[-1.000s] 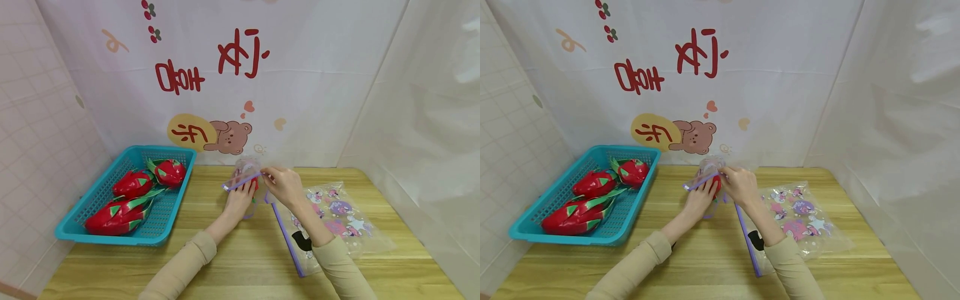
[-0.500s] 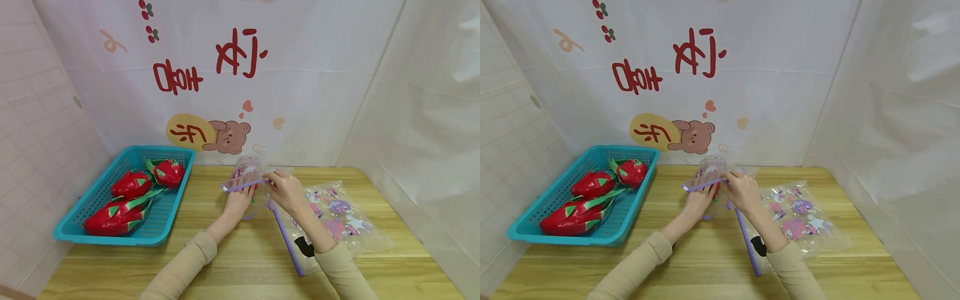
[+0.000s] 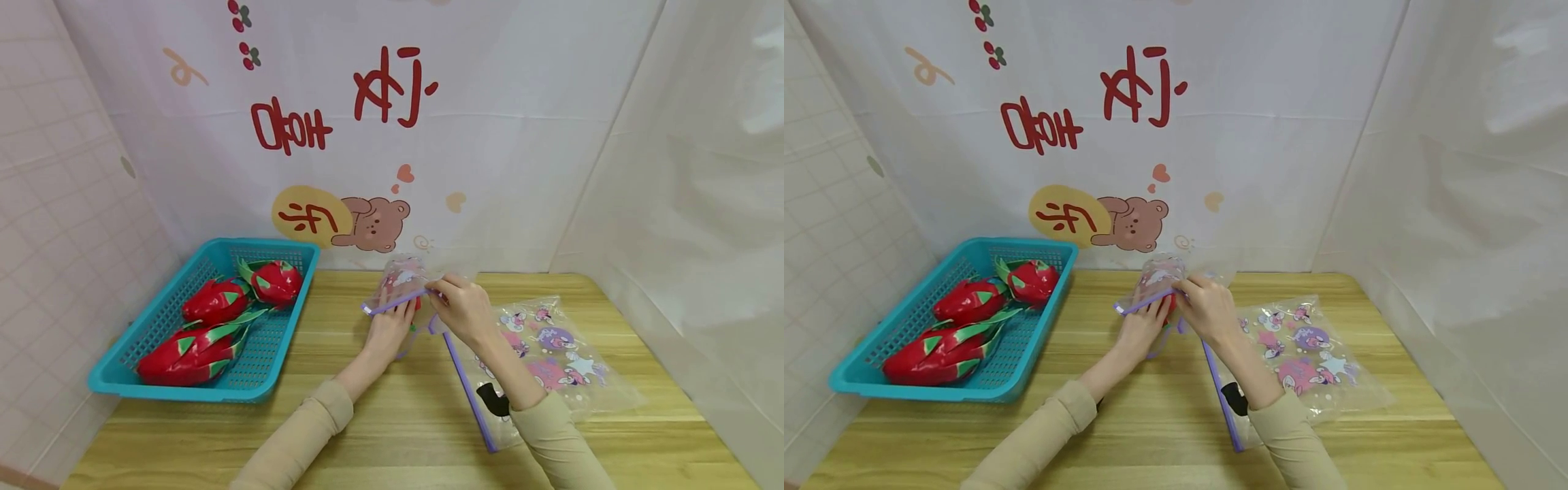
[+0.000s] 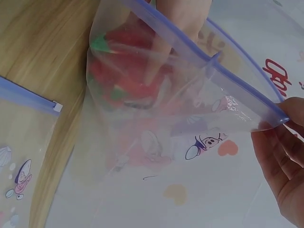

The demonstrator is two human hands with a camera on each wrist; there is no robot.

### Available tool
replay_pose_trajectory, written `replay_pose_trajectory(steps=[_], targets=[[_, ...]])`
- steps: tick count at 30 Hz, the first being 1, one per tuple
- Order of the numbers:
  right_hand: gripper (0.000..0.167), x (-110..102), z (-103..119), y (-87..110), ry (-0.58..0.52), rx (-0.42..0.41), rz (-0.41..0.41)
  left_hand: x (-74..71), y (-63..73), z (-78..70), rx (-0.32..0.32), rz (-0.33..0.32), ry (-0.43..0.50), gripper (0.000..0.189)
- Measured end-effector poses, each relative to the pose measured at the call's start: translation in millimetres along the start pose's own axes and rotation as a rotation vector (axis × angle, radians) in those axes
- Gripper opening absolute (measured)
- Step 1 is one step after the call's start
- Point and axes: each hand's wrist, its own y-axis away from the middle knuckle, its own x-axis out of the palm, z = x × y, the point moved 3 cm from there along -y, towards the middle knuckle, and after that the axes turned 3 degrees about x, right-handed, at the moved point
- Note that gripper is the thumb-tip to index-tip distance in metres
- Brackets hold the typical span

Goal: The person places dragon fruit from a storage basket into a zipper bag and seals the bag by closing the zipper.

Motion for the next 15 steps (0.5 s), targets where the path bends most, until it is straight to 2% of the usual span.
replay_pose_trajectory(steps=[5,10,13,15], targets=[[0.009,-4.7,3.0,-2.8,-0.017,-0.016,-0.005,-6.4,8.4,0.0,-0.017,-0.005,-0.005,0.077],[0.009,-8.4,5.7,-6.4,-0.044,-0.028,-0.025,-20.9,13.8,-1.4,-0.048,-0.082,0.003,0.068],[0.007,-4.3,6.9,-7.8,-0.029,-0.033,-0.016,-21.4,14.9,-0.5,-0.07,-0.089,0.0,0.066],[0.006,0.3,7.8,-8.4,-0.008,-0.041,-0.005,-17.9,15.6,0.2,-0.059,-0.07,0.021,0.068]])
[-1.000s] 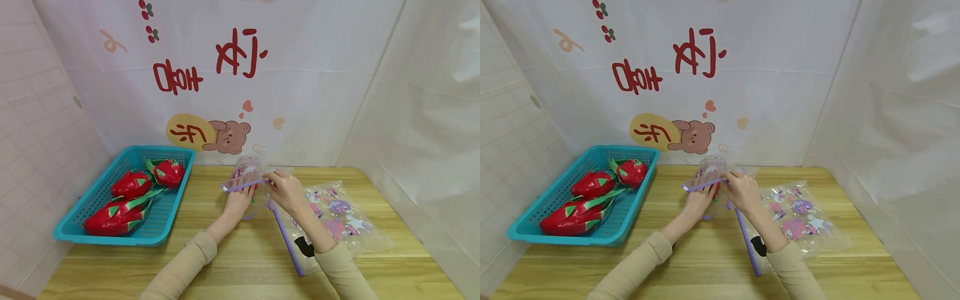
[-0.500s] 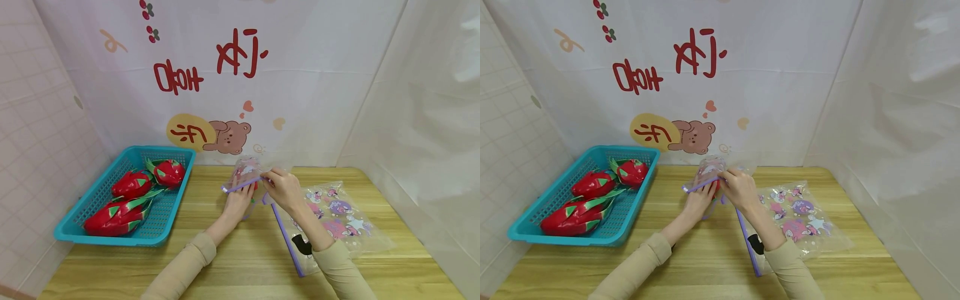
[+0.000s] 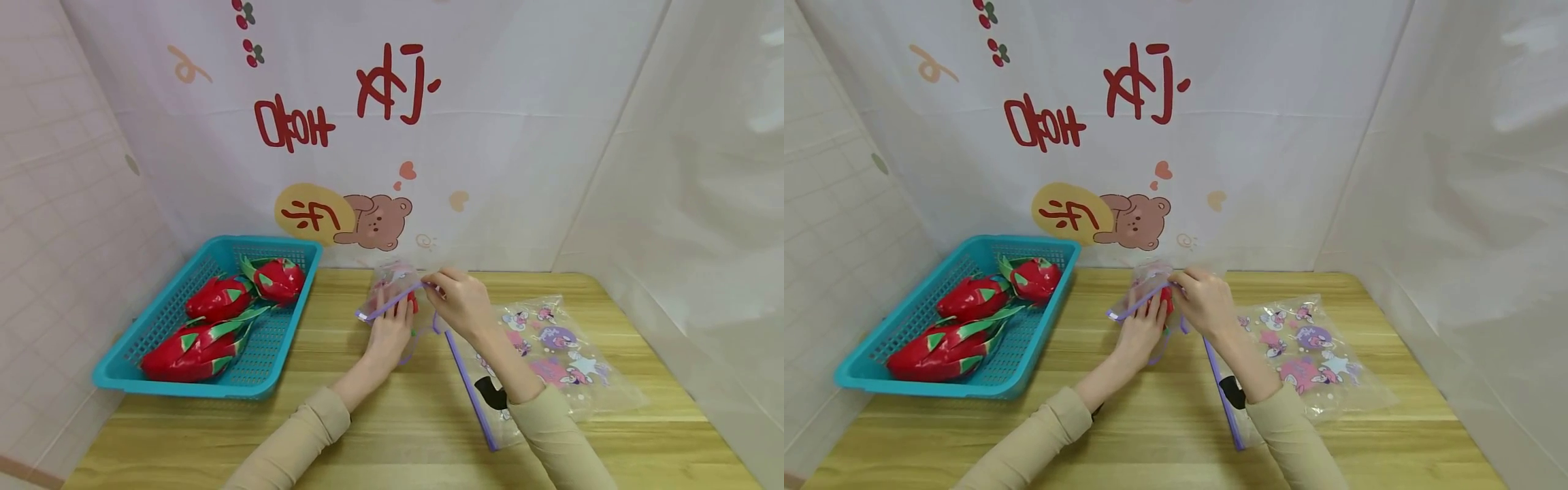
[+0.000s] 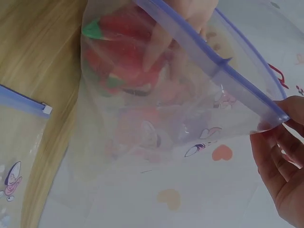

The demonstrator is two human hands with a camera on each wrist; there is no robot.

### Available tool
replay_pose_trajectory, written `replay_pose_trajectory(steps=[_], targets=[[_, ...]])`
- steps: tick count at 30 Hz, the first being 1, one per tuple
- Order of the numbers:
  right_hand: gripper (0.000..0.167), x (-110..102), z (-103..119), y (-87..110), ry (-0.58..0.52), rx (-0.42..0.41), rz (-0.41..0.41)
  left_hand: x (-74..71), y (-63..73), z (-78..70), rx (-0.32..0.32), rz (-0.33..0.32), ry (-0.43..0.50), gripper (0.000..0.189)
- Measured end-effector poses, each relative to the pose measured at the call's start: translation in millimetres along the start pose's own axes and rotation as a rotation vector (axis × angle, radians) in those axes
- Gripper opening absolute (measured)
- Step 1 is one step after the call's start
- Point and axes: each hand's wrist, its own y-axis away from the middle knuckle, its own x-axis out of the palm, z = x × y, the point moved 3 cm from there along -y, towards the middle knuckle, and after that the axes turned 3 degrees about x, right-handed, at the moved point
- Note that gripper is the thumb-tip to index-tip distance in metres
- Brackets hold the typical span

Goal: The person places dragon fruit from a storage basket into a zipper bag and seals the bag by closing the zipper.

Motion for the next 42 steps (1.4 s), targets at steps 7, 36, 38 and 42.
replay_pose_trajectory(steps=[7,36,38,42], targets=[[0.007,12.8,4.1,-5.0,0.049,-0.025,0.039,10.2,0.6,3.2,0.059,0.042,0.077,0.077],[0.01,13.2,-10.8,13.5,0.016,0.031,0.089,27.7,3.8,19.0,-0.042,0.076,0.102,0.074],[0.009,13.5,-10.1,10.0,0.019,0.012,0.06,27.9,6.4,18.6,0.001,0.096,0.104,0.08],[0.01,14.7,-7.6,3.0,0.036,-0.01,0.046,28.4,7.8,20.3,0.018,0.13,0.14,0.089]])
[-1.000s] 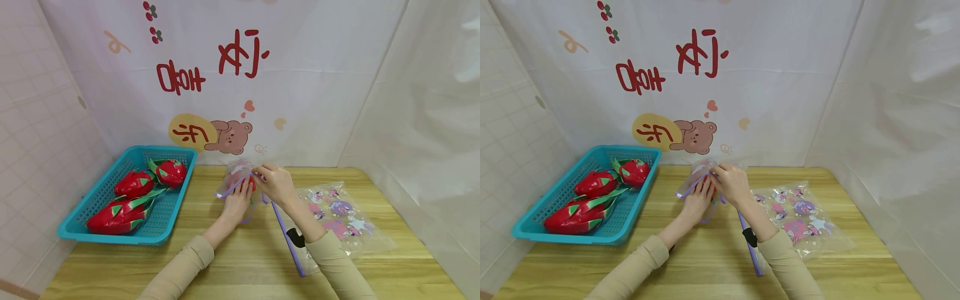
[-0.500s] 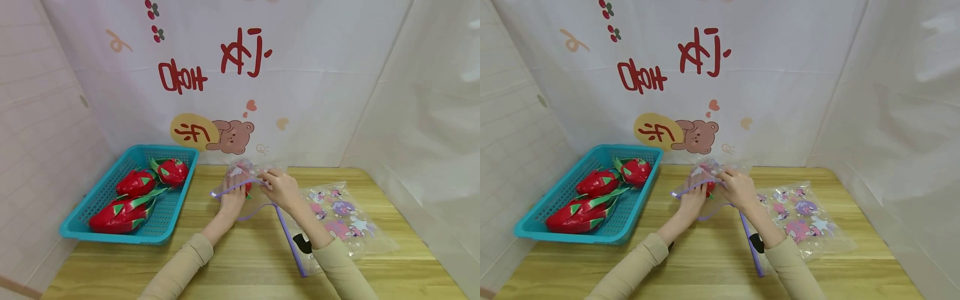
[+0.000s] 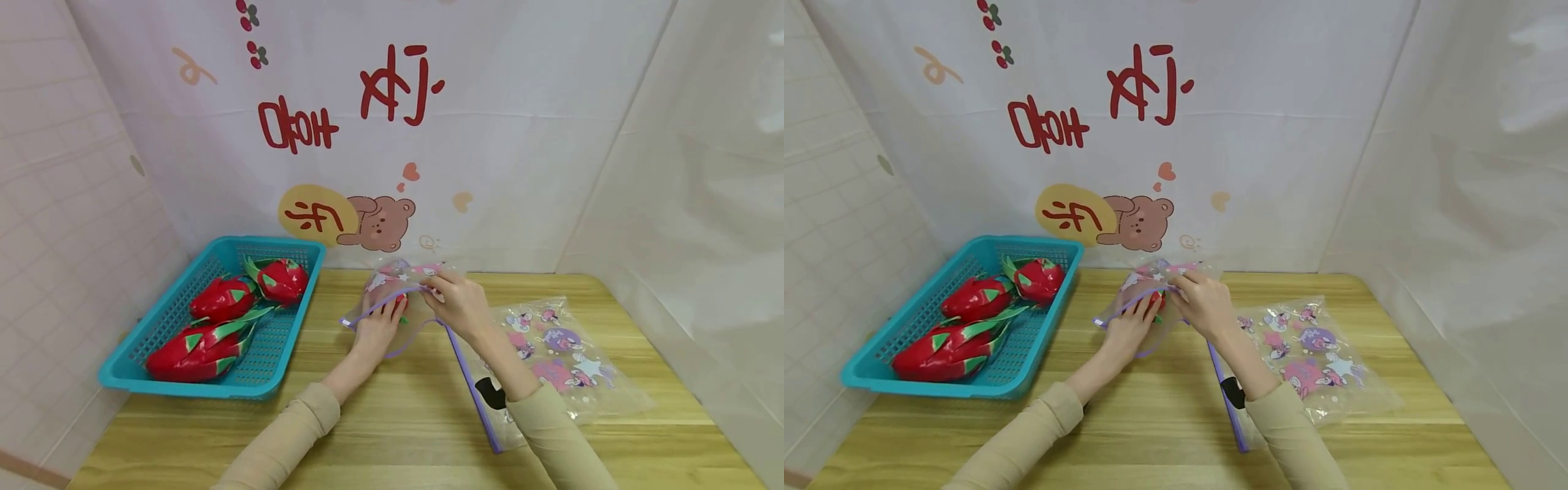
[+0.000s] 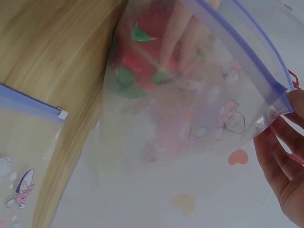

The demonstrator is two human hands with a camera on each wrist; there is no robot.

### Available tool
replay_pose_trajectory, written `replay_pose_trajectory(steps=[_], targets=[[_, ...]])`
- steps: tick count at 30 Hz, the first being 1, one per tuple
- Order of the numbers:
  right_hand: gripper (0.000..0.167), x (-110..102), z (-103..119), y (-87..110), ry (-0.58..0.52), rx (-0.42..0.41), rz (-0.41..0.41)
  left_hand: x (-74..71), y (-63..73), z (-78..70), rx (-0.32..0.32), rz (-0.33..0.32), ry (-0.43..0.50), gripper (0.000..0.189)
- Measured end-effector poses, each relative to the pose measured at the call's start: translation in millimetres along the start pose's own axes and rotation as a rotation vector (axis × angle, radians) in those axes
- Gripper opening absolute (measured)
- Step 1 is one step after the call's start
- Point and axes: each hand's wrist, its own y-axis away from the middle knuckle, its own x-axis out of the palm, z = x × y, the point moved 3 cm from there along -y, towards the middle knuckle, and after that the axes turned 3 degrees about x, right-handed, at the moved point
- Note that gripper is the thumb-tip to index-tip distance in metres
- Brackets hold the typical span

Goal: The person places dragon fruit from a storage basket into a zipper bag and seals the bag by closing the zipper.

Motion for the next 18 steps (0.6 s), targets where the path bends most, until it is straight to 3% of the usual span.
replay_pose_trajectory(steps=[7,13,18], targets=[[0.01,-0.5,5.6,-2.6,0.002,-0.016,0.007,0.8,-2.1,2.2,-0.01,0.036,0.041,0.092],[0.006,-1.9,8.4,-0.3,-0.034,-0.054,-0.02,2.4,-5.4,-1.2,0.013,0.08,-0.047,0.093],[0.004,-4.6,10.7,-1.4,-0.057,-0.07,-0.03,3.4,-8.6,-1.7,0.012,0.051,-0.072,0.088]])
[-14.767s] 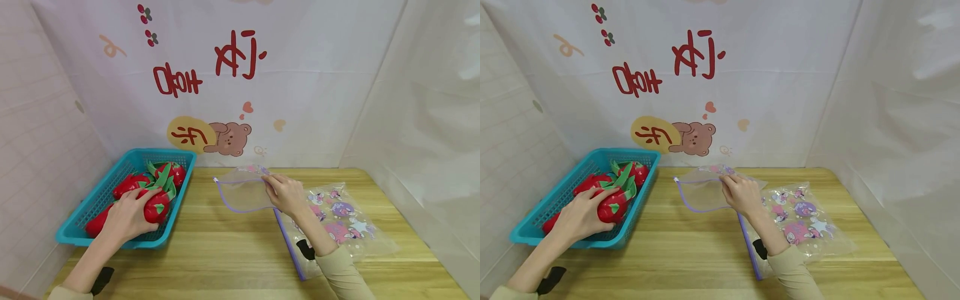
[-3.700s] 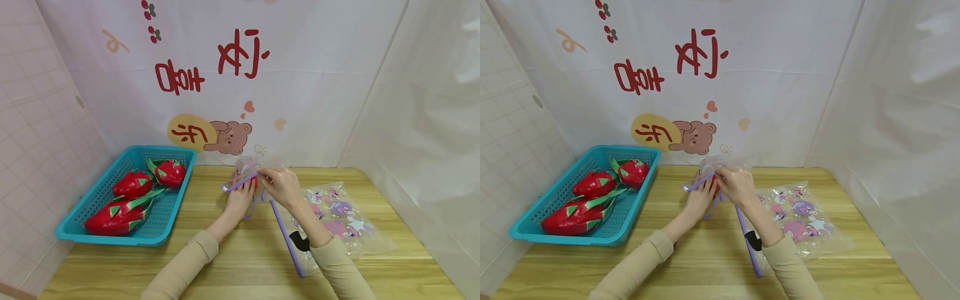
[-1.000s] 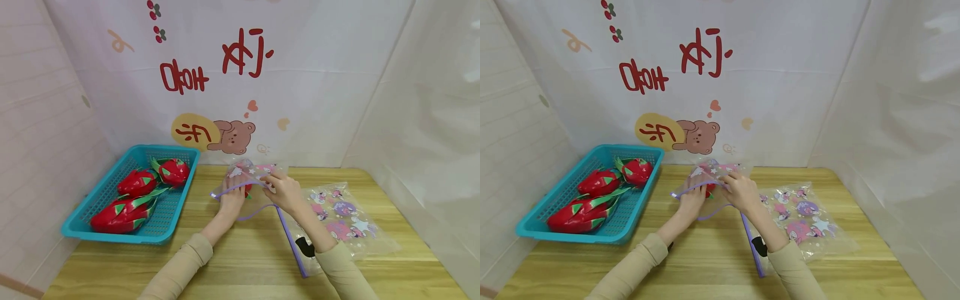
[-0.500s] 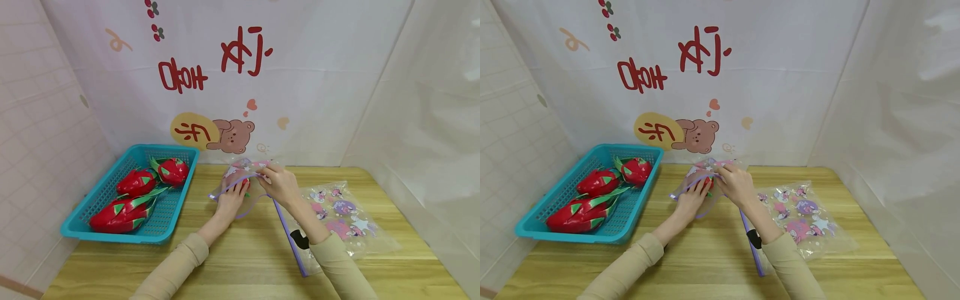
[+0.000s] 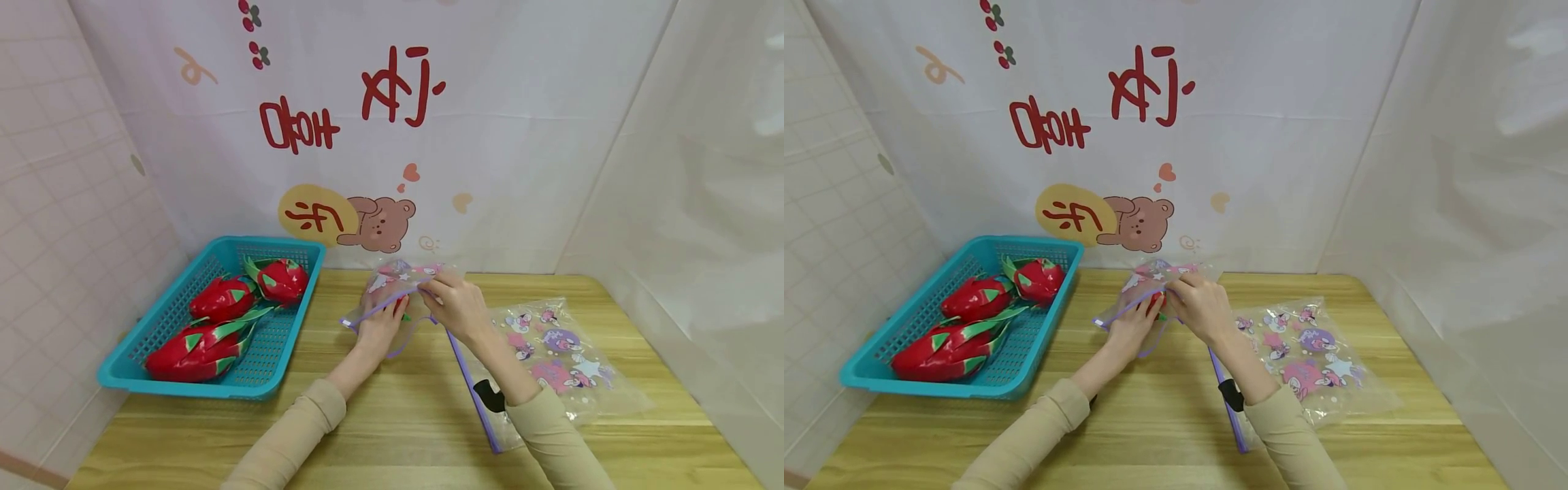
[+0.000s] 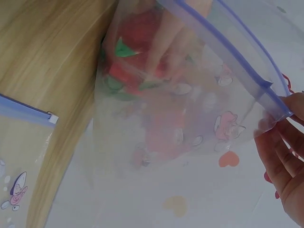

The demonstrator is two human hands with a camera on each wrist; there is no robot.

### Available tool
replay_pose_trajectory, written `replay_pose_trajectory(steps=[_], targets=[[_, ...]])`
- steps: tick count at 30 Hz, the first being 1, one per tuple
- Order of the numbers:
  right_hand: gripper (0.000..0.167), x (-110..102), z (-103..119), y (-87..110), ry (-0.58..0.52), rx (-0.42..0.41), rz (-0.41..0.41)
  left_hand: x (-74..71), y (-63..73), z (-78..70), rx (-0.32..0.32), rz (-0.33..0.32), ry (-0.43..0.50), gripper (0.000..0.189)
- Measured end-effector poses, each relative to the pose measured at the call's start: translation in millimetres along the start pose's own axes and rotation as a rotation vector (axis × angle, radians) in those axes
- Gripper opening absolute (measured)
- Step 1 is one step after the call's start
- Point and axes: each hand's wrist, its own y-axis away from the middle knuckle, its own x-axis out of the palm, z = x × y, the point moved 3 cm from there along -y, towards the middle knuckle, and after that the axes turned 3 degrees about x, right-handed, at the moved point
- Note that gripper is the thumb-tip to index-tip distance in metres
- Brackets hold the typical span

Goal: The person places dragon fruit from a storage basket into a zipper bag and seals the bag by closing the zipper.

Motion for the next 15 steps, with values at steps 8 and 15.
replay_pose_trajectory(steps=[8,15], targets=[[0.01,-0.3,-5.1,5.8,0.035,0.024,0.001,0.3,-1.9,4.9,-0.017,-0.044,0.069,0.08],[0.01,-3.2,-3.9,8.3,0.002,0.036,0.038,-0.5,-3.8,5.9,-0.047,-0.092,0.07,0.074]])
